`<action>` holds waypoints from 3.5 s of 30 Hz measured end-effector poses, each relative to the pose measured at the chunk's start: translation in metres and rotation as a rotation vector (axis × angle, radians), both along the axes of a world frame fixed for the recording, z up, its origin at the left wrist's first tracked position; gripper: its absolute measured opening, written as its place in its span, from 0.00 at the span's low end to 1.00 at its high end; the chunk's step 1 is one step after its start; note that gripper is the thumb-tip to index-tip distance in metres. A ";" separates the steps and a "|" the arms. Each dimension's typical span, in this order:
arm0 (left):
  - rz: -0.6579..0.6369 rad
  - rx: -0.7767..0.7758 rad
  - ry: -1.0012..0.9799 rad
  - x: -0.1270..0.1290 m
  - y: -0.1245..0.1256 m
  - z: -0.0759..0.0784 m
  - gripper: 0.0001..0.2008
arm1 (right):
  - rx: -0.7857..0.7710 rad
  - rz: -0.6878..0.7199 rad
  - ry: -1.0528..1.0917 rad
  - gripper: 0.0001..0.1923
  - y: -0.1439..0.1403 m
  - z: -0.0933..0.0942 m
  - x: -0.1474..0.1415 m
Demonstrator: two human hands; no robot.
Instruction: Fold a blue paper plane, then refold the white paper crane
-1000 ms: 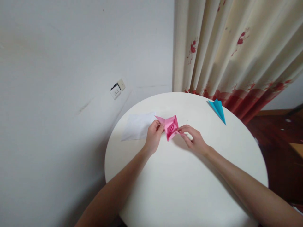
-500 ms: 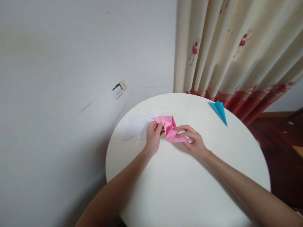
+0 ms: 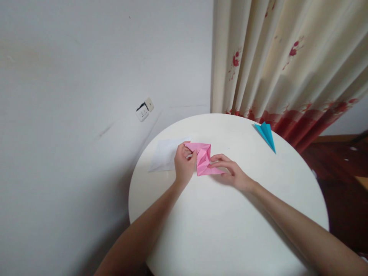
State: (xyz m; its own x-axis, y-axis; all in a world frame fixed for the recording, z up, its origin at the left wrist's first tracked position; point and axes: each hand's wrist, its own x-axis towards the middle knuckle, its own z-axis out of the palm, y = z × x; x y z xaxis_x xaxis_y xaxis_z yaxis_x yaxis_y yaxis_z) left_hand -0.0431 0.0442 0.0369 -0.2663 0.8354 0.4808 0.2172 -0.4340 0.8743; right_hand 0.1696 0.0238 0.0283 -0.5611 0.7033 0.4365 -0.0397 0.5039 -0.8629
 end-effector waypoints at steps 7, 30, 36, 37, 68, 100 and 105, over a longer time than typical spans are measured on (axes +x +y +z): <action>-0.155 -0.081 -0.144 0.006 0.000 -0.005 0.17 | -0.541 -0.207 0.213 0.18 -0.003 0.000 -0.017; -0.221 0.019 0.240 0.021 -0.024 -0.004 0.05 | -0.768 -0.279 0.162 0.16 -0.004 -0.004 -0.028; -0.290 0.021 0.250 0.022 -0.027 0.000 0.09 | -0.697 -0.375 0.107 0.19 0.000 -0.010 -0.025; -0.301 0.010 0.254 0.021 -0.026 0.000 0.09 | -0.657 -0.387 0.086 0.19 0.000 -0.012 -0.025; -0.340 -0.166 0.260 0.015 -0.014 -0.007 0.04 | -0.310 -0.496 -0.066 0.20 -0.003 -0.002 -0.019; -0.250 -0.160 0.052 0.017 -0.011 -0.011 0.07 | -0.462 -0.709 0.425 0.23 0.007 -0.007 -0.016; -0.192 -0.135 0.120 0.018 -0.013 -0.006 0.04 | -0.359 -0.794 0.354 0.26 0.014 -0.012 -0.011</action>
State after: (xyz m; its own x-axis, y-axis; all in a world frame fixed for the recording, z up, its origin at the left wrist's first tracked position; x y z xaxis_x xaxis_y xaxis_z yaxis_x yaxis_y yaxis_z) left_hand -0.0255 0.0309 0.0304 -0.0443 0.9240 0.3798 0.2474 -0.3582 0.9003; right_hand 0.1589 0.0378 0.0159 0.2645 0.9489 0.1724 -0.0884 0.2019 -0.9754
